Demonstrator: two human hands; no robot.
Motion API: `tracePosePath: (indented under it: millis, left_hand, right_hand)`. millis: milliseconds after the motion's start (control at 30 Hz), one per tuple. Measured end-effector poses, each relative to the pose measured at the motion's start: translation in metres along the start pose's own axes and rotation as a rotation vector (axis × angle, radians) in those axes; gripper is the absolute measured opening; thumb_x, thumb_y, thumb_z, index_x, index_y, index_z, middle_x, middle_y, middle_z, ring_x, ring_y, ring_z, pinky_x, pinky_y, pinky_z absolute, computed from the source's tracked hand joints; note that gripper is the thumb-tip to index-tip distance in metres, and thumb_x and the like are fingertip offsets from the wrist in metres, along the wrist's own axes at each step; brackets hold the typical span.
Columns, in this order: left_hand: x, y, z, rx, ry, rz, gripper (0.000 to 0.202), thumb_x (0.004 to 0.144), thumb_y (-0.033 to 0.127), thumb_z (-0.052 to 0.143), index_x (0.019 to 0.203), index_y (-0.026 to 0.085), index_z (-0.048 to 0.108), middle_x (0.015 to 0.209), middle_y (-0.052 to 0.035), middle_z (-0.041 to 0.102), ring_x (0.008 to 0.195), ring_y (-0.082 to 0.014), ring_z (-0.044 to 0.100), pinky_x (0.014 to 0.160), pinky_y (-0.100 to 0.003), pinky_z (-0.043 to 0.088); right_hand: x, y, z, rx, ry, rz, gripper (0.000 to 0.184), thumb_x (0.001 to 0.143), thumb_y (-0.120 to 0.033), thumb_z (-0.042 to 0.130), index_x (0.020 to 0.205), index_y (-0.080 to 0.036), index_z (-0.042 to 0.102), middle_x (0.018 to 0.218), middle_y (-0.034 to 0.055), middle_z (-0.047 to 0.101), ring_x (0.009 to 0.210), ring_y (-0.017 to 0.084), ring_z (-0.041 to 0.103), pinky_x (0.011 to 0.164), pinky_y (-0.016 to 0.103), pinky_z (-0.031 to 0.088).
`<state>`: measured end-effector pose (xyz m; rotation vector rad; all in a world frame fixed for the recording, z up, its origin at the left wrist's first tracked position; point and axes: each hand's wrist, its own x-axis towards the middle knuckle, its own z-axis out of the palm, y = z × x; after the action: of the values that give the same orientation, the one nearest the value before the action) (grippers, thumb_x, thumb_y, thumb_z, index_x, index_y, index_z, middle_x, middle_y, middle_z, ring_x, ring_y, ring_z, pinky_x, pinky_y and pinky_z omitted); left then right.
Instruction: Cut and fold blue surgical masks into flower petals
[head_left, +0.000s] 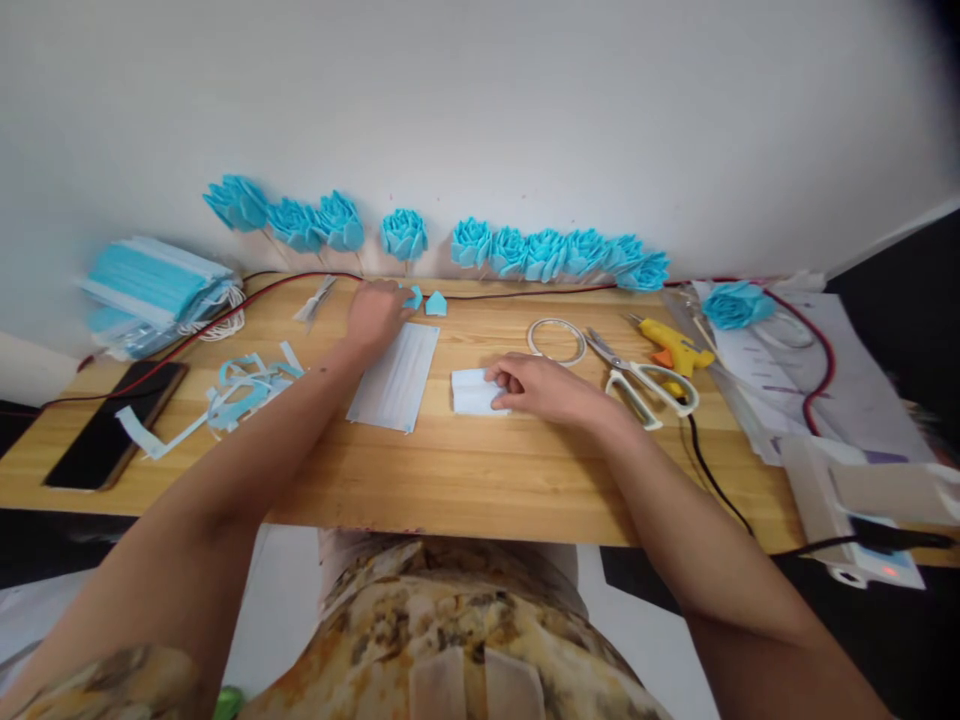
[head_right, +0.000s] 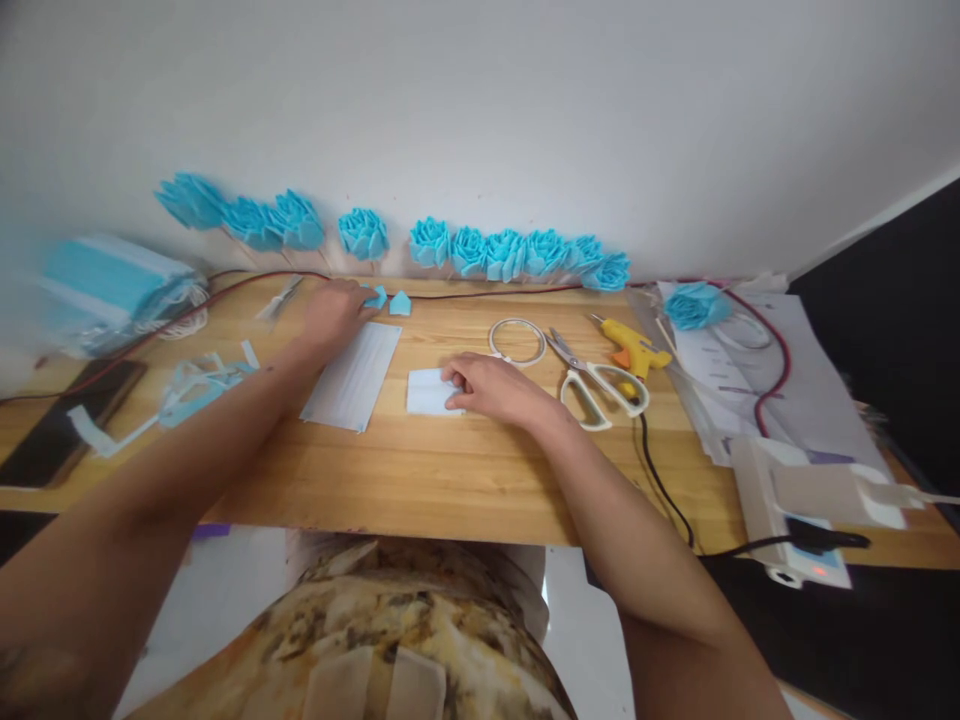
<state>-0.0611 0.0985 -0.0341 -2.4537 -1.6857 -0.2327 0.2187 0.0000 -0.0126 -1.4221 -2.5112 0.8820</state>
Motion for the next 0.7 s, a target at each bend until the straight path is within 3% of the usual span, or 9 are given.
tracePosePath:
  millis: [367, 700]
  left_hand:
    - [-0.001, 0.004, -0.001, -0.098, 0.034, 0.022, 0.030, 0.096, 0.036, 0.054, 0.118, 0.022, 0.069, 0.109, -0.0121, 0.072, 0.106, -0.0287, 0.063, 0.091, -0.039, 0.043]
    - [0.008, 0.017, 0.001, -0.062, 0.022, 0.081, 0.034, 0.100, 0.039, 0.052, 0.119, 0.016, 0.068, 0.107, -0.0100, 0.070, 0.105, -0.0237, 0.061, 0.090, -0.039, 0.043]
  right_hand:
    - [0.000, 0.002, 0.002, 0.010, 0.010, -0.010, 0.027, 0.080, -0.022, 0.074, 0.106, -0.019, 0.068, 0.089, 0.0033, 0.069, 0.074, 0.015, 0.061, 0.067, 0.026, 0.040]
    - [0.000, 0.004, 0.002, 0.024, 0.012, -0.018, 0.029, 0.080, -0.022, 0.075, 0.108, -0.019, 0.067, 0.090, 0.0033, 0.069, 0.075, 0.015, 0.061, 0.068, 0.027, 0.041]
